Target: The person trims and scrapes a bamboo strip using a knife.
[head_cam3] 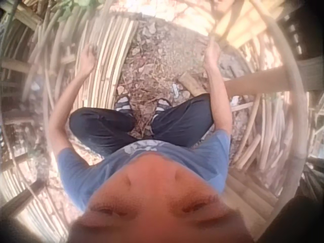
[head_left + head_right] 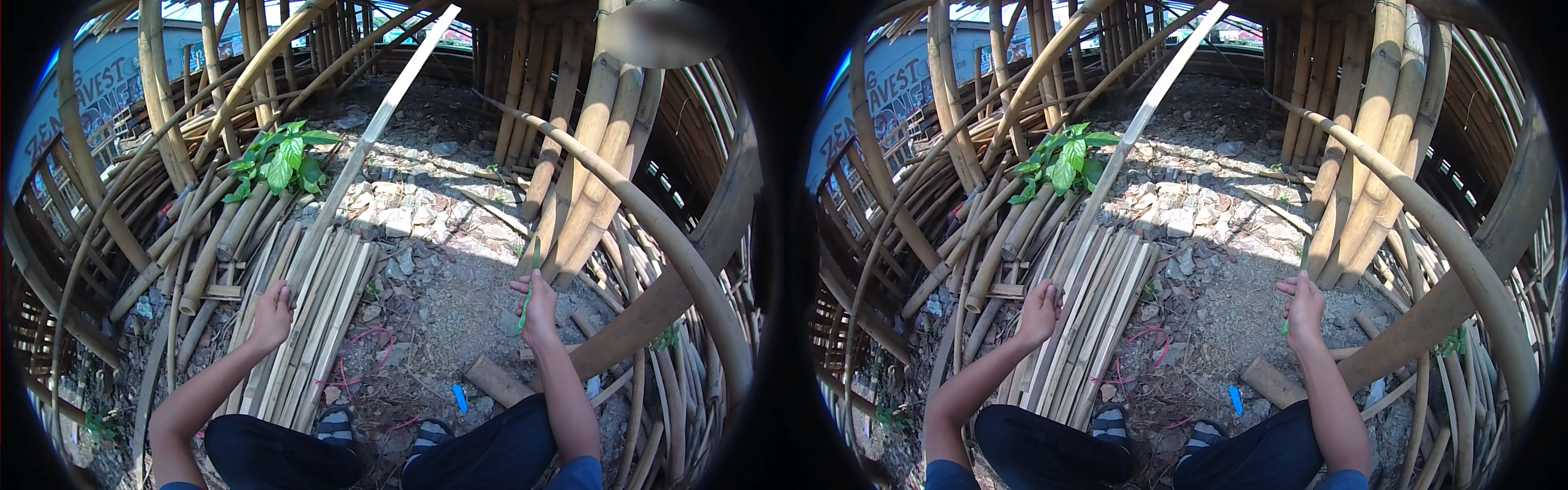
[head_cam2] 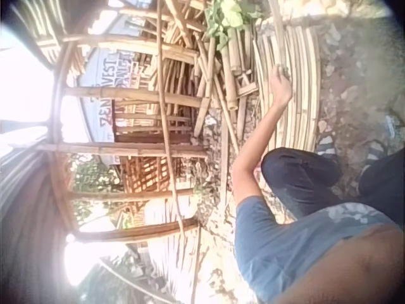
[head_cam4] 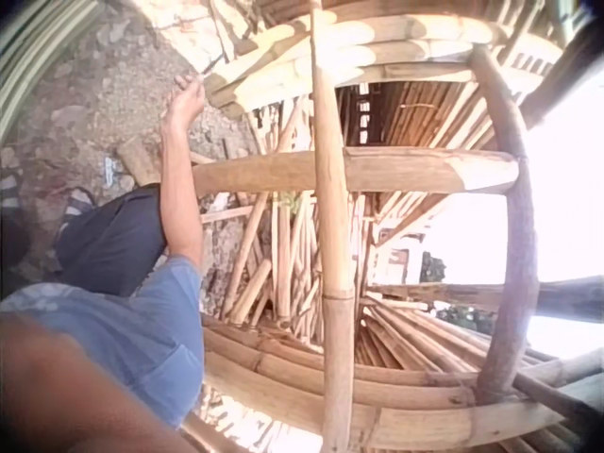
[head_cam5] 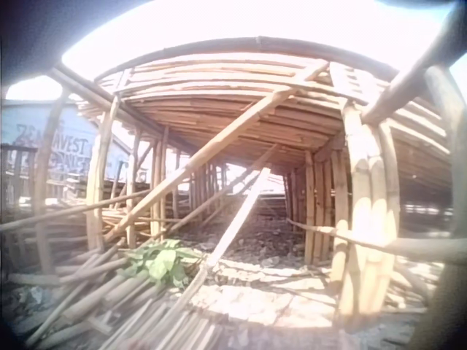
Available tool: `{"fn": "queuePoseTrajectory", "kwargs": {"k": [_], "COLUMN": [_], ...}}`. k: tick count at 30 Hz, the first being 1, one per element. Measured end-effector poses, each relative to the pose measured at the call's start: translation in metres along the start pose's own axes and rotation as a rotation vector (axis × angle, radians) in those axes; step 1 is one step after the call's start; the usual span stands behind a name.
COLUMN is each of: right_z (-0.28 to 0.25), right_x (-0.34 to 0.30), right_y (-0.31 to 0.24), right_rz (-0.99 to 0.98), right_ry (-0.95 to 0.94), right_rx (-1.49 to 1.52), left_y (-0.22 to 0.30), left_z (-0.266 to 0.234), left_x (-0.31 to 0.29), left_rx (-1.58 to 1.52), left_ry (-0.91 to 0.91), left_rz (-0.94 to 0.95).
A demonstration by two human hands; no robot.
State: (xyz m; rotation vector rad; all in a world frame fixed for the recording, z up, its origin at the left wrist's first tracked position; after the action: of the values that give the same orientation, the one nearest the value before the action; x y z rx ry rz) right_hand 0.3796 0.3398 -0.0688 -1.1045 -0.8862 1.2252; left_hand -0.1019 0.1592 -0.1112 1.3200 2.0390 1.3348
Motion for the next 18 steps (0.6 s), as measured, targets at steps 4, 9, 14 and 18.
{"fn": "queuePoseTrajectory", "kwargs": {"k": [4,9,14,18], "right_z": [0.004,0.015,0.018,0.018], "right_x": [-0.010,-0.025,-0.013,0.005], "right_y": [-0.014,-0.035,-0.030,-0.014], "right_rz": [-0.061,-0.131,-0.173,-0.113], "right_ry": [0.076,-0.042,-0.114,-0.091], "right_rx": [0.114,0.108,0.259,0.266], "left_y": [0.004,-0.003,-0.013,-0.014], "left_z": [-0.017,-0.031,-0.042,-0.042], "left_x": [-0.017,-0.043,-0.076,-0.093], "left_rx": [0.106,0.244,0.216,0.260], "left_ry": [0.002,-0.133,-0.241,-0.407], "left_rz": [0.077,0.089,0.000,-0.067]}}
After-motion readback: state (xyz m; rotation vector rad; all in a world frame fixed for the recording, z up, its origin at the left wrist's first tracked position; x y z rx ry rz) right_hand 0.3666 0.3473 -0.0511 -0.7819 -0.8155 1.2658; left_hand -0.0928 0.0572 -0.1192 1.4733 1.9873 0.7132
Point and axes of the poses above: each hand's wrist, its own x-axis towards the middle knuckle, its own z-axis out of the palm, y = z × x, the point moved 6 cm from there along x, towards the middle knuckle, and after that the axes turned 11 degrees about x, right-handed, at the moved point
